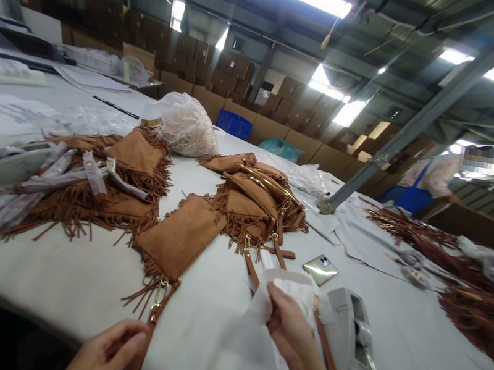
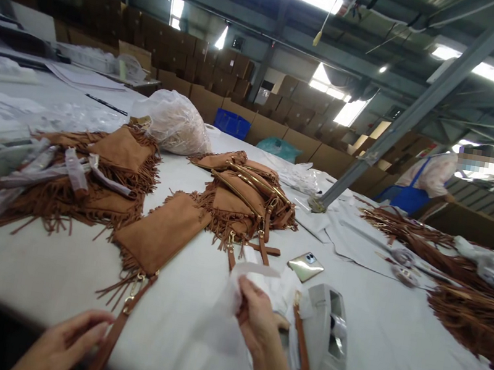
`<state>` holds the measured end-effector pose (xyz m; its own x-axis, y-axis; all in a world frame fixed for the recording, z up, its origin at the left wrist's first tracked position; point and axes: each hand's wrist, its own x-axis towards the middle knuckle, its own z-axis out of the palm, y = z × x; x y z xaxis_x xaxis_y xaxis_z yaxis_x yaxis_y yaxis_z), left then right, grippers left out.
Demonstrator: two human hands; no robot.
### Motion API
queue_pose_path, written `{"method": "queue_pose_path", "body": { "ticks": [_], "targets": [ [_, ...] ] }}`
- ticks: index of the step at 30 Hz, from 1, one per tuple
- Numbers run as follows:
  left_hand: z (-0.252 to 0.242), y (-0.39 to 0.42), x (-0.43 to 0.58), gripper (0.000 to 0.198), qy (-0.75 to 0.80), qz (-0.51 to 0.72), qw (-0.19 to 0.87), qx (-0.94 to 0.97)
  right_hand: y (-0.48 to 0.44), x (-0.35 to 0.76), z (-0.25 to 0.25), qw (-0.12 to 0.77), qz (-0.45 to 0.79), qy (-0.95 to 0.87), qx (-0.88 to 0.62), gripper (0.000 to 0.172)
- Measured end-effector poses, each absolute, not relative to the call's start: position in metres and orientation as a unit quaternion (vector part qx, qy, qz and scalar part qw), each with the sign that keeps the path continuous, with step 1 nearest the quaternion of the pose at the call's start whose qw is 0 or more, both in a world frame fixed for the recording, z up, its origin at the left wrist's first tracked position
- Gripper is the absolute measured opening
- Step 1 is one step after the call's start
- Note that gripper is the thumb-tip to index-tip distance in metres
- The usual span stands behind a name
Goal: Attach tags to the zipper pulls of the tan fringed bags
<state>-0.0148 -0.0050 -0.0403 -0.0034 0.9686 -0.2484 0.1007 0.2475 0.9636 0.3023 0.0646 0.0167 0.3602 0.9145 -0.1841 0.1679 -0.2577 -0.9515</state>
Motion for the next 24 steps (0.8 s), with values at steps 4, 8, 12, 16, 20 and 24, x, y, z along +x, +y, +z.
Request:
{"method": "queue_pose_path", "body": {
  "ticks": [4, 8, 12, 16, 20, 24],
  "targets": [
    [-0.010, 0.011, 0.032, 0.061, 0.453, 0.329, 0.718, 0.414, 0.026, 0.235, 0.005, 0.400, 0.650, -0.332, -0.554, 0.040],
    [-0.006, 0.009, 0.056, 0.046, 0.401, 0.286, 0.761, 0.422, 0.008, 0.208, -0.003, 0.405, 0.593, -0.362, -0.595, 0.046],
    [-0.015, 0.005, 0.054, 0.032, 0.449, 0.319, 0.705, 0.446, -0.008, 0.207, -0.002, 0.381, 0.574, -0.395, -0.608, 0.050],
    [-0.024, 0.004, 0.046, 0.023, 0.471, 0.335, 0.616, 0.535, -0.025, 0.207, 0.000, 0.350, 0.638, -0.396, -0.561, 0.044],
    [-0.027, 0.006, 0.046, 0.031, 0.460, 0.327, 0.660, 0.496, -0.029, 0.202, -0.004, 0.360, 0.656, -0.379, -0.545, 0.041],
    [-0.028, 0.010, 0.049, 0.038, 0.468, 0.318, 0.697, 0.441, -0.029, 0.195, -0.017, 0.360, 0.643, -0.390, -0.551, 0.045]
  ]
}}
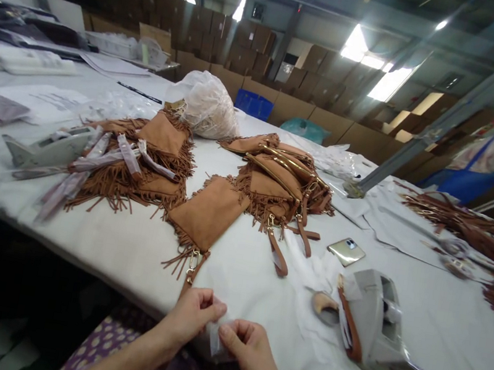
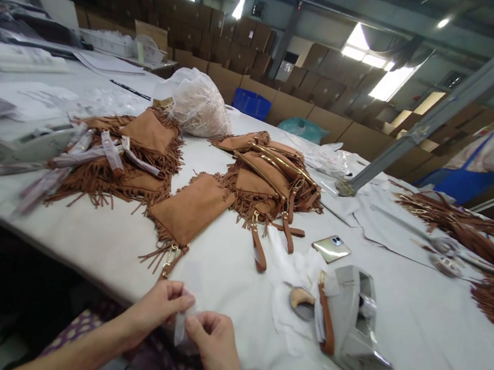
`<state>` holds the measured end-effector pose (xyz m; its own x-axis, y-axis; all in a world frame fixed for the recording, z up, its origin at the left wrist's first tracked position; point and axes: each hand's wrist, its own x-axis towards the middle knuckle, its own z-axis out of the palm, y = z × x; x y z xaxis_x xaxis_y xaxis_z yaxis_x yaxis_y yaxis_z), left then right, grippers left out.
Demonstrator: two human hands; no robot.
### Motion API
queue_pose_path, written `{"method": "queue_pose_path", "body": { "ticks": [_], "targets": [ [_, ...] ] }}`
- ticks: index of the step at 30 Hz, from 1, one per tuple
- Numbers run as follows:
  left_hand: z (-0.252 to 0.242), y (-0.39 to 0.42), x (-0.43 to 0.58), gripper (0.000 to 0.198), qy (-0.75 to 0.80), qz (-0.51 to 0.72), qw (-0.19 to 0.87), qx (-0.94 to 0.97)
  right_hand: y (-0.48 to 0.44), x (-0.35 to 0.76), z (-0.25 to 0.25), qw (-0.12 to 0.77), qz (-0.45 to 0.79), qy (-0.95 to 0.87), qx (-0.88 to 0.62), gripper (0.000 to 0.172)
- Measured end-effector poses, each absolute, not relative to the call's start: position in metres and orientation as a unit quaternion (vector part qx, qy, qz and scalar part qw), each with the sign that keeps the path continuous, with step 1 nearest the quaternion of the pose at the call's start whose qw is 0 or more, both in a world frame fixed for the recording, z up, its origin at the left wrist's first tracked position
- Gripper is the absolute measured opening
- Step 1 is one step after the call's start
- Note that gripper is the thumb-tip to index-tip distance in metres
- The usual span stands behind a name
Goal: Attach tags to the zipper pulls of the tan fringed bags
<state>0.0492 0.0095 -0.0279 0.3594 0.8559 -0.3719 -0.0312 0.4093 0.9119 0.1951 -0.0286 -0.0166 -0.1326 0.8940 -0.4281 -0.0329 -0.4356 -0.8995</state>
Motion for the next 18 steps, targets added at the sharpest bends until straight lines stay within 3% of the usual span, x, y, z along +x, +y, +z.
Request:
{"method": "queue_pose_path", "body": {
  "ticks": [11, 18],
  "targets": [
    [-0.038, 0.013, 0.047, 0.032, 0.484, 0.329, 0.627, 0.514, -0.036, 0.189, -0.030, 0.336, 0.644, -0.409, -0.553, 0.060],
    [-0.028, 0.012, 0.043, 0.032, 0.473, 0.319, 0.586, 0.575, -0.032, 0.188, -0.036, 0.349, 0.706, -0.336, -0.517, 0.042]
  ]
}}
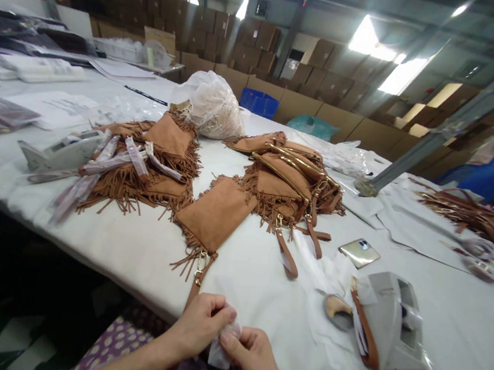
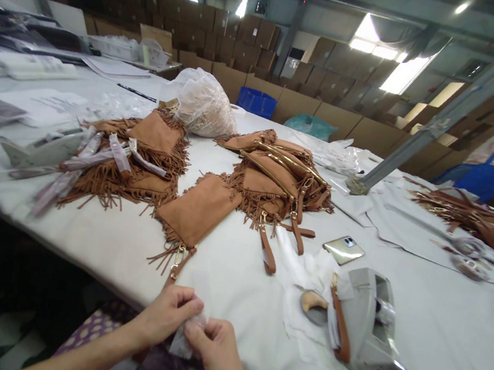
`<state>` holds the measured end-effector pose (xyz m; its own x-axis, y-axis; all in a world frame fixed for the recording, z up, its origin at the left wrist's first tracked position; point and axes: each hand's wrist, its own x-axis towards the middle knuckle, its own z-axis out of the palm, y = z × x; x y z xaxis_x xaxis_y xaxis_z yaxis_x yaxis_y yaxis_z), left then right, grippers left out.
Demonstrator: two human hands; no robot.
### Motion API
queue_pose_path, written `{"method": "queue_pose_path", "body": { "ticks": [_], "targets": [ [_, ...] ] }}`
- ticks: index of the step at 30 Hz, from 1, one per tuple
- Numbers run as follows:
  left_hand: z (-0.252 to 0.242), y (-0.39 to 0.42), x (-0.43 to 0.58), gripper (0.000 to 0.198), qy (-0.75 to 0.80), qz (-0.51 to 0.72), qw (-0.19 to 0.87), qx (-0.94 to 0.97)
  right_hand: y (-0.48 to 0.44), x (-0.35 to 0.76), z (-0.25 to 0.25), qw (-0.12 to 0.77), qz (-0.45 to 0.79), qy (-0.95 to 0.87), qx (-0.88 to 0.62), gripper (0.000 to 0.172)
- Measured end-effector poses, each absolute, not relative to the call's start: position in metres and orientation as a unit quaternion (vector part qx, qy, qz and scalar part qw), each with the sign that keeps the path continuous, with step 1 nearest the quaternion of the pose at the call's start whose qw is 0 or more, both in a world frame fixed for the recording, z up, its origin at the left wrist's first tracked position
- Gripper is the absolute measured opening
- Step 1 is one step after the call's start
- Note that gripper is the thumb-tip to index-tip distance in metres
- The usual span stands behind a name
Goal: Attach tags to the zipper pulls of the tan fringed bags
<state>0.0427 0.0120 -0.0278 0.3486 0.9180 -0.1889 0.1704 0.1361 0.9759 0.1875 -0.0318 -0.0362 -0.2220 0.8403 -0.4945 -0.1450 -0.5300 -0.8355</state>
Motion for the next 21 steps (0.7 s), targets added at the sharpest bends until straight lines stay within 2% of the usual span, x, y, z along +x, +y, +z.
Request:
{"method": "queue_pose_path", "body": {
  "ticks": [2, 5, 9, 12, 16, 21],
  "targets": [
    [-0.028, 0.011, 0.026, 0.030, 0.472, 0.336, 0.538, 0.612, -0.030, 0.187, -0.039, 0.378, 0.701, -0.299, -0.525, 0.039],
    [-0.036, 0.008, -0.015, 0.030, 0.445, 0.355, 0.402, 0.717, -0.027, 0.188, -0.036, 0.416, 0.688, -0.242, -0.543, 0.038],
    [-0.050, 0.002, -0.059, 0.056, 0.368, 0.246, 0.226, 0.868, -0.019, 0.186, -0.022, 0.476, 0.665, -0.157, -0.554, 0.033],
    [-0.053, 0.003, -0.064, 0.052, 0.308, 0.175, 0.150, 0.923, -0.014, 0.182, -0.012, 0.506, 0.666, -0.094, -0.540, 0.030],
    [-0.055, 0.015, -0.044, 0.034, 0.244, 0.179, 0.117, 0.946, -0.011, 0.182, -0.005, 0.523, 0.679, -0.042, -0.514, 0.027],
    [-0.049, 0.035, -0.011, 0.024, 0.253, 0.251, 0.204, 0.912, -0.008, 0.189, -0.004, 0.556, 0.661, -0.014, -0.504, 0.024]
  ]
}}
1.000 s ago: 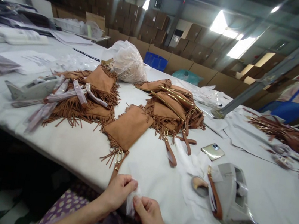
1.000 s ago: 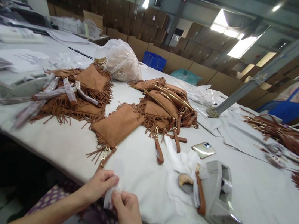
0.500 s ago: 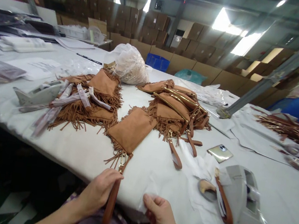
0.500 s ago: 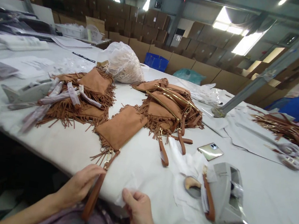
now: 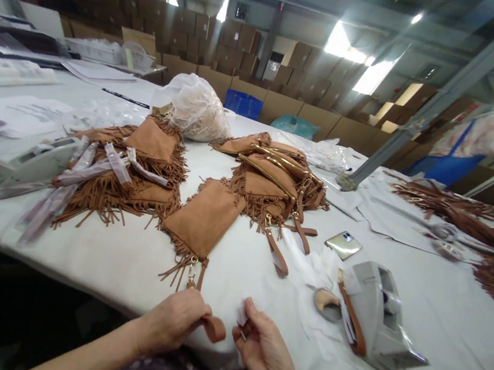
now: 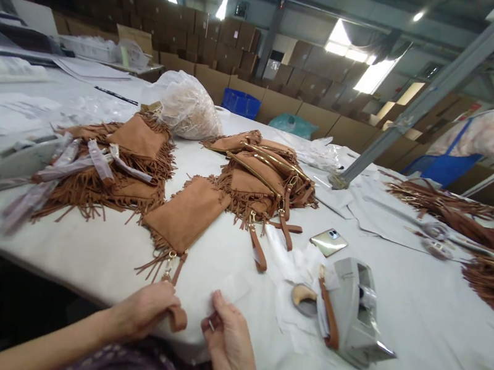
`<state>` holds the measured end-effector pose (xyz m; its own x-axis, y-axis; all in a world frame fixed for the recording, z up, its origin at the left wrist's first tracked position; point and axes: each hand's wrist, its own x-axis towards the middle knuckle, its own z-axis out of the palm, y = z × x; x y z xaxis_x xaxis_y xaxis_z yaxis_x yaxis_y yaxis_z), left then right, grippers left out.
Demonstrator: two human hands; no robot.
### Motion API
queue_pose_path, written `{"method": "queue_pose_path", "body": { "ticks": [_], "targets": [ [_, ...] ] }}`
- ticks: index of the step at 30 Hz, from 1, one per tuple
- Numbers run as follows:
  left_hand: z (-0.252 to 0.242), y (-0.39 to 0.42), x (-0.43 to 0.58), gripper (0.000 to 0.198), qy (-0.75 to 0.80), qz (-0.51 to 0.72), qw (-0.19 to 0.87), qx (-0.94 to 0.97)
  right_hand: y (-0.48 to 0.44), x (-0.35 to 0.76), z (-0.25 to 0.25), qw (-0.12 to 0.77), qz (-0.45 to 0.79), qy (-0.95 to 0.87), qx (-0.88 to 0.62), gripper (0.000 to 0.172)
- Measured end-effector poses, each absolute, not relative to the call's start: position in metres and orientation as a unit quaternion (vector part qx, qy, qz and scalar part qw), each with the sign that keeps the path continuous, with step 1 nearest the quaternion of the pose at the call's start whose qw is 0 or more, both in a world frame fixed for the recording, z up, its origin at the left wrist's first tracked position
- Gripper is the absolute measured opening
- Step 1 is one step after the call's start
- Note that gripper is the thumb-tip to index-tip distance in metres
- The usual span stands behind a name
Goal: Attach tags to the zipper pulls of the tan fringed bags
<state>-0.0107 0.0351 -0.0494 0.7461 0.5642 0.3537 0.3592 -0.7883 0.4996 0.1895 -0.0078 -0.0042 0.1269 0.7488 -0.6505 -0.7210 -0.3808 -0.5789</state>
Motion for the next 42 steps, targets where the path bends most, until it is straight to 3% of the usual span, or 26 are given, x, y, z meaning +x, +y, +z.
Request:
{"method": "queue_pose_path", "body": {
  "ticks": [5, 14, 28, 33, 38, 42],
  "targets": [
    [-0.022, 0.048, 0.011, 0.025, 0.327, 0.266, 0.320, 0.848, -0.001, 0.195, -0.002, 0.584, 0.649, -0.009, -0.488, 0.024],
    [-0.002, 0.048, 0.025, 0.020, 0.329, 0.320, 0.508, 0.729, 0.009, 0.191, 0.001, 0.607, 0.621, -0.047, -0.493, 0.027],
    [-0.006, 0.046, 0.026, 0.024, 0.388, 0.311, 0.436, 0.750, 0.009, 0.178, 0.002, 0.598, 0.620, -0.129, -0.491, 0.021],
    [-0.008, 0.047, 0.026, 0.021, 0.399, 0.310, 0.426, 0.750, 0.008, 0.175, -0.004, 0.576, 0.532, -0.256, -0.566, 0.024],
    [-0.006, 0.049, 0.021, 0.020, 0.360, 0.316, 0.445, 0.757, 0.007, 0.178, 0.005, 0.528, 0.472, -0.370, -0.602, 0.028],
    [-0.007, 0.051, 0.017, 0.020, 0.357, 0.328, 0.456, 0.746, 0.010, 0.187, 0.016, 0.438, 0.464, -0.463, -0.615, 0.037]
  ]
}}
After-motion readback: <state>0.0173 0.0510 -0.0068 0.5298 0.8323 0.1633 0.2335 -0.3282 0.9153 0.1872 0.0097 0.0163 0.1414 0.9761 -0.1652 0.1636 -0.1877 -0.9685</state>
